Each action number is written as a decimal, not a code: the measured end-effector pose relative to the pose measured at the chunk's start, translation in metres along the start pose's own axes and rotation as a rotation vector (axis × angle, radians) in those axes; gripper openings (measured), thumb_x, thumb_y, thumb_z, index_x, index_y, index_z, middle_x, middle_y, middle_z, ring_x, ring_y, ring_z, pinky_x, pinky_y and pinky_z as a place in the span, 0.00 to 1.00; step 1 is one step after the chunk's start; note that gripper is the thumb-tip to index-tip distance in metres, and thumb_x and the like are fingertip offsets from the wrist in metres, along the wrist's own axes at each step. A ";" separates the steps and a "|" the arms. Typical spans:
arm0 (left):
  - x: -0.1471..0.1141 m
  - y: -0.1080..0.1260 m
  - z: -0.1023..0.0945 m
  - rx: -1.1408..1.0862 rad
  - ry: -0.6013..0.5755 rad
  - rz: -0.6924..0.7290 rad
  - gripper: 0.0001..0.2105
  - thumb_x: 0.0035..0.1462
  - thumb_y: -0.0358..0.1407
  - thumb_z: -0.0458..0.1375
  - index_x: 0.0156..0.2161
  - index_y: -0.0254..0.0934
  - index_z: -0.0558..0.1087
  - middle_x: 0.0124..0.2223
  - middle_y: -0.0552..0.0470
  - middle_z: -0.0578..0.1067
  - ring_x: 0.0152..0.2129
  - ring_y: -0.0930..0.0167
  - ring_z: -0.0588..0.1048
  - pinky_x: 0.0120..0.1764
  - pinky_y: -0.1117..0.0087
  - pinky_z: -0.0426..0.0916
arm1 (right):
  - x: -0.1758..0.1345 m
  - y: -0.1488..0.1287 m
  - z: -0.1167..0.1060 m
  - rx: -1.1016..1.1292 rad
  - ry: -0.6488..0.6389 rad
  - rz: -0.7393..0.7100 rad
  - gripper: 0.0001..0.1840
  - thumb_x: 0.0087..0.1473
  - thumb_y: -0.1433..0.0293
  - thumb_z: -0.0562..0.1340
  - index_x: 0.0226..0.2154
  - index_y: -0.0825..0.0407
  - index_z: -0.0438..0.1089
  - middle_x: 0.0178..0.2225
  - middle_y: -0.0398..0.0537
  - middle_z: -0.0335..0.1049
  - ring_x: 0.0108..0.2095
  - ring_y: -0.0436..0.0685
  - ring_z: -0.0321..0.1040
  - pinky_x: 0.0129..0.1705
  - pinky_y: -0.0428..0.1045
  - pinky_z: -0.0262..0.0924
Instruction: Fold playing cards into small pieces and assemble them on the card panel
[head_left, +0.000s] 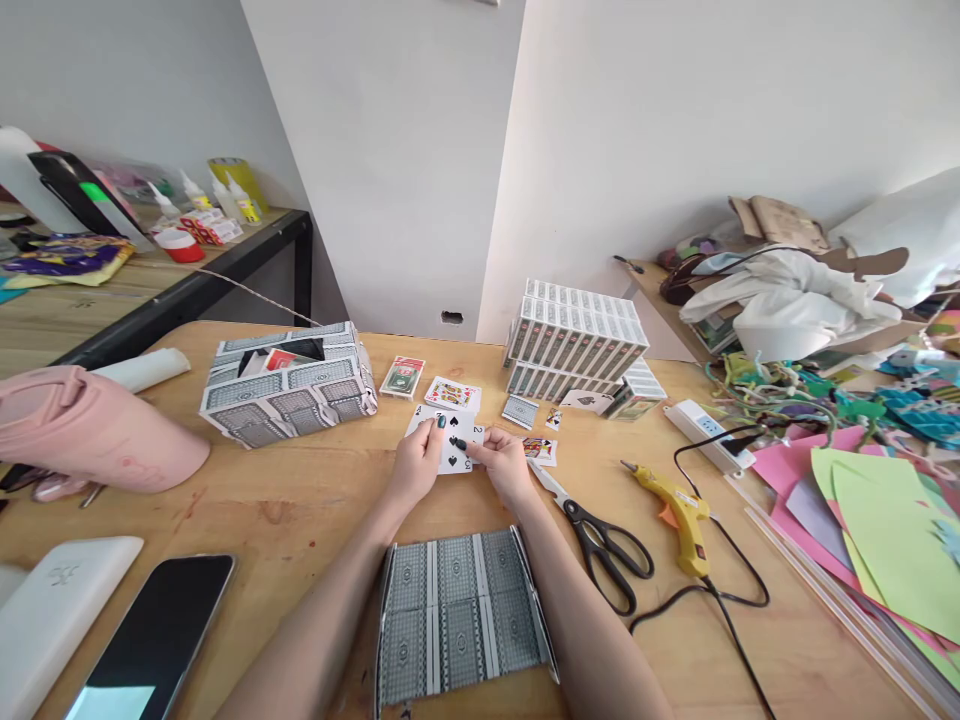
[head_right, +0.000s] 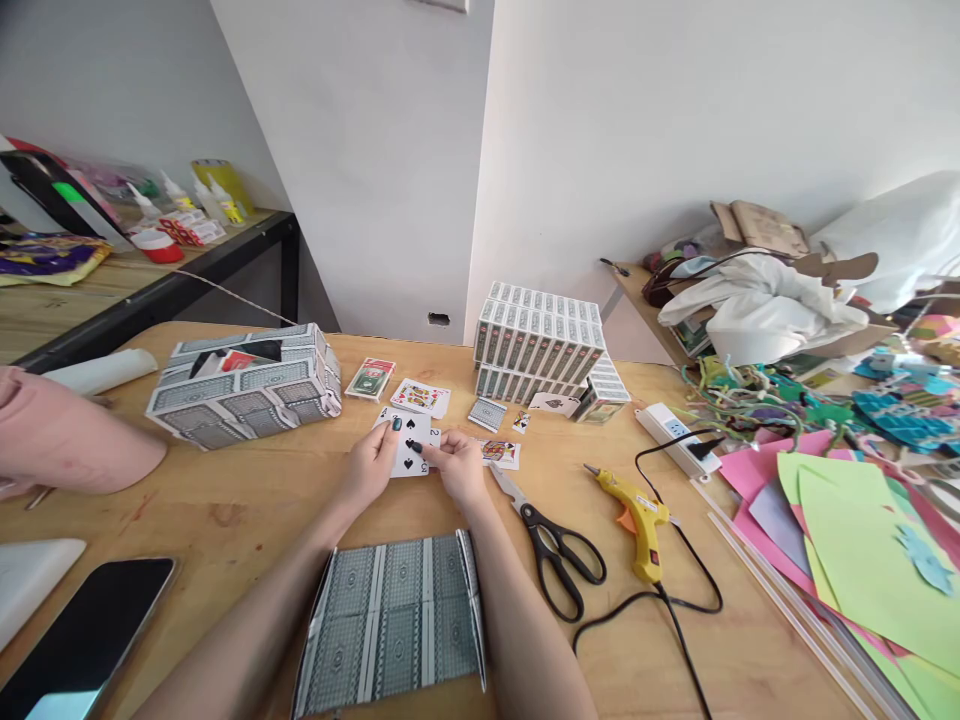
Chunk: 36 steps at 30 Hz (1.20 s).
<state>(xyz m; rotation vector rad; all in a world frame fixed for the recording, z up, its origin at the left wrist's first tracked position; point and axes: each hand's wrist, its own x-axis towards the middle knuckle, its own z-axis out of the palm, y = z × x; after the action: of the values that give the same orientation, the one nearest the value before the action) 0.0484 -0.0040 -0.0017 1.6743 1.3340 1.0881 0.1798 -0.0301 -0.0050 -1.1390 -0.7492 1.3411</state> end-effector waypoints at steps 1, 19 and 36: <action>0.000 0.000 0.000 -0.002 -0.002 0.001 0.16 0.56 0.42 0.45 0.20 0.38 0.57 0.18 0.58 0.59 0.17 0.76 0.58 0.22 0.74 0.52 | 0.000 0.000 0.000 0.003 -0.003 -0.002 0.17 0.29 0.62 0.70 0.16 0.52 0.62 0.14 0.38 0.66 0.16 0.48 0.61 0.21 0.45 0.56; 0.003 -0.004 -0.013 -0.263 -0.356 -0.157 0.14 0.47 0.45 0.58 0.23 0.36 0.65 0.19 0.55 0.71 0.16 0.73 0.69 0.22 0.73 0.64 | 0.002 -0.005 -0.005 0.073 0.111 -0.060 0.19 0.27 0.62 0.71 0.17 0.52 0.62 0.17 0.39 0.66 0.17 0.47 0.57 0.22 0.45 0.53; 0.006 -0.001 -0.014 -0.306 -0.432 -0.194 0.17 0.44 0.49 0.58 0.19 0.35 0.68 0.18 0.53 0.73 0.14 0.74 0.69 0.20 0.74 0.63 | 0.002 -0.004 -0.004 0.013 0.111 -0.046 0.18 0.27 0.61 0.70 0.18 0.53 0.64 0.18 0.41 0.69 0.18 0.48 0.60 0.22 0.45 0.53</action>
<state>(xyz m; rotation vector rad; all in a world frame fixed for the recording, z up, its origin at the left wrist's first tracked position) 0.0355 0.0023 0.0042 1.4166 0.9723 0.7213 0.1847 -0.0284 -0.0031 -1.1691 -0.6815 1.2327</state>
